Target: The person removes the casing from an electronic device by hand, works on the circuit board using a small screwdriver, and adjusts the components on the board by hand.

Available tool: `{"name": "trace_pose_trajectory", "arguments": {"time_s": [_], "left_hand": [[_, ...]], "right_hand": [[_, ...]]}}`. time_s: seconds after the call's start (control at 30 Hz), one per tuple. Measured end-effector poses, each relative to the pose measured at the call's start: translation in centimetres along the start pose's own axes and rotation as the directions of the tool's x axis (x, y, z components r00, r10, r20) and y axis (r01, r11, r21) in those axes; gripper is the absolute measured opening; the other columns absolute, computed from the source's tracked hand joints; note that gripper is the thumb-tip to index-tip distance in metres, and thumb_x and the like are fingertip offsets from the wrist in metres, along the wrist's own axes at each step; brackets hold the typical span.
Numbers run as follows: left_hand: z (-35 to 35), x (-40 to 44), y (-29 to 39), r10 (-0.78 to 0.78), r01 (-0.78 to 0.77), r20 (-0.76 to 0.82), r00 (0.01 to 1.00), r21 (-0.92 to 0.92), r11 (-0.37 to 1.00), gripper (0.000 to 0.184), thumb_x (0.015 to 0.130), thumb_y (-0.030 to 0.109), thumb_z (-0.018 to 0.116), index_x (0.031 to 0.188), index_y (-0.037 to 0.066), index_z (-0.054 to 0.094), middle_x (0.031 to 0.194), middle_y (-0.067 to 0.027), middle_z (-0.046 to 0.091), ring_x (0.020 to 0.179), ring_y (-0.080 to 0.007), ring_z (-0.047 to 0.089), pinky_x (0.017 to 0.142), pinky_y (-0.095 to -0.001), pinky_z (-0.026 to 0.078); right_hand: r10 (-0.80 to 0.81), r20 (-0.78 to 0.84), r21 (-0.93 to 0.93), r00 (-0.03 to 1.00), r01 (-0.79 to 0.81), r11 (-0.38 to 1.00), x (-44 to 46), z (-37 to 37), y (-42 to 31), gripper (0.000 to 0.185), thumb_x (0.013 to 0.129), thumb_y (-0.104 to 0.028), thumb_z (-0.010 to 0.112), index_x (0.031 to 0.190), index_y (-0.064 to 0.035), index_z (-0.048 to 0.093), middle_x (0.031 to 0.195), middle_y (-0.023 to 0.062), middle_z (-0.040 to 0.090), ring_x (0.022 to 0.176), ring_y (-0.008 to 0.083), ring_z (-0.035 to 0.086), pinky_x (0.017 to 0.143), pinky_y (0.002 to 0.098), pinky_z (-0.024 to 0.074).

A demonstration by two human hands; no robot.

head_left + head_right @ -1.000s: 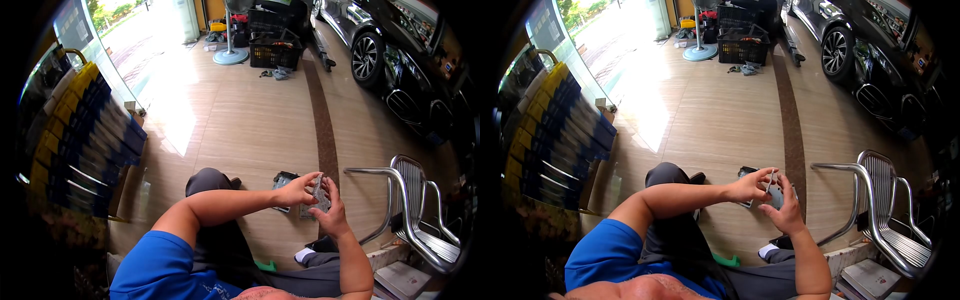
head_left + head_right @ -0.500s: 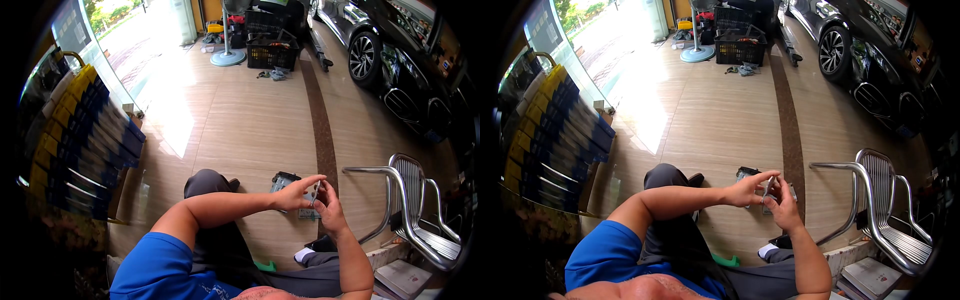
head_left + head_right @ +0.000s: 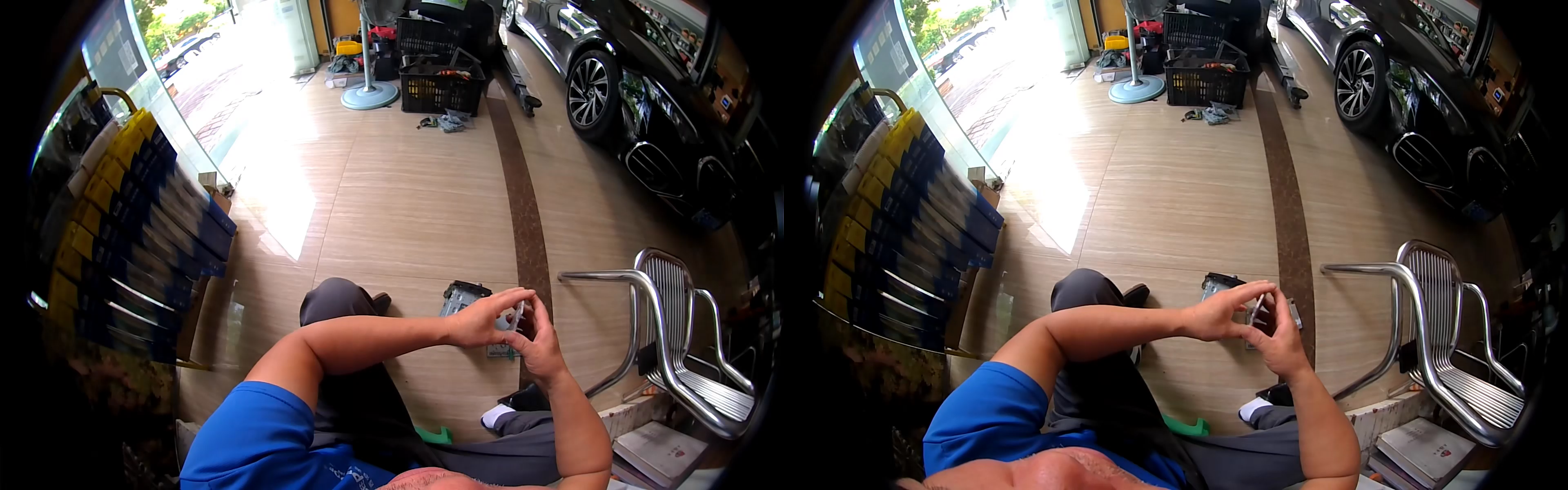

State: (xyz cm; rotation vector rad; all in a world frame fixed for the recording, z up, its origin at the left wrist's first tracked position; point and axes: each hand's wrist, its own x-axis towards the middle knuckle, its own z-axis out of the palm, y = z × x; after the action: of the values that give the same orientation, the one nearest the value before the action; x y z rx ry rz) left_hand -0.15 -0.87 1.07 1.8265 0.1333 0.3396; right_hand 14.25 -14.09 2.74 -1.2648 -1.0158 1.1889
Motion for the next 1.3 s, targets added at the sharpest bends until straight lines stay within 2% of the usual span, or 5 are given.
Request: {"name": "trace_pose_trajectory", "arguments": {"time_s": [0.2,0.33,0.53,0.77,1.3], "left_hand": [[-0.1,0.2,-0.5,-0.106,0.107,0.019,0.994,-0.079,0.991,0.091,0.081,0.006,0.074,0.154,0.014,0.021,0.154,-0.0113,0.031,0.134,-0.0286,0.043,0.102,-0.0415,0.046],[-0.2,0.4,-2.6,-0.167,0.135,-0.046,0.985,-0.395,0.909,0.081,0.088,0.008,0.067,0.154,0.01,0.02,0.15,-0.0197,0.034,0.132,-0.0273,0.046,0.1,-0.0382,0.048],[-0.7,0.3,-1.5,-0.293,0.409,0.298,0.909,-0.777,0.479,0.071,0.098,0.04,0.057,0.153,0.014,0.019,0.135,-0.0169,0.05,0.109,-0.0299,0.061,0.088,-0.0402,0.054],[-1.0,0.3,-0.8,-0.113,0.407,0.399,0.91,-0.808,0.427,0.069,0.1,0.032,0.053,0.154,0.014,0.013,0.135,-0.0124,0.051,0.111,-0.0229,0.062,0.092,-0.0406,0.055],[-0.7,0.1,-0.5,-0.198,0.354,0.294,0.935,-0.764,0.539,0.087,0.089,0.016,0.07,0.154,0.012,0.014,0.119,-0.0126,0.058,0.104,-0.019,0.061,0.086,-0.0341,0.053]], "right_hand": [[-0.077,-0.133,-0.158,0.988,0.056,0.986,-0.1,-0.3,0.0,0.098,0.076,-0.02,0.081,0.151,-0.0029,0.019,0.138,0.0178,0.048,0.119,0.0239,0.055,0.098,0.0355,0.0469],[-0.226,-0.181,-0.459,0.957,0.121,0.88,-0.2,-0.6,-0.7,0.103,0.068,-0.016,0.083,0.15,-0.0016,0.022,0.137,0.0233,0.049,0.123,0.0327,0.053,0.103,0.0404,0.0438],[-0.308,-0.07,-0.698,0.949,0.174,0.695,-0.5,-0.7,-1.1,0.105,0.066,-0.019,0.086,0.149,-0.0003,0.023,0.137,0.0241,0.048,0.122,0.0359,0.054,0.103,0.0403,0.0449],[-0.342,0.019,-0.78,0.939,0.228,0.582,-0.6,-0.5,-1.2,0.106,0.064,-0.019,0.087,0.148,-0.0001,0.025,0.14,0.0236,0.045,0.127,0.0361,0.05,0.104,0.0395,0.0438],[-0.344,0.105,-0.792,0.933,0.288,0.539,-0.5,-0.6,-1.6,0.109,0.063,-0.025,0.089,0.147,0.0008,0.025,0.145,0.0251,0.038,0.134,0.0402,0.041,0.109,0.0433,0.0381]]}}
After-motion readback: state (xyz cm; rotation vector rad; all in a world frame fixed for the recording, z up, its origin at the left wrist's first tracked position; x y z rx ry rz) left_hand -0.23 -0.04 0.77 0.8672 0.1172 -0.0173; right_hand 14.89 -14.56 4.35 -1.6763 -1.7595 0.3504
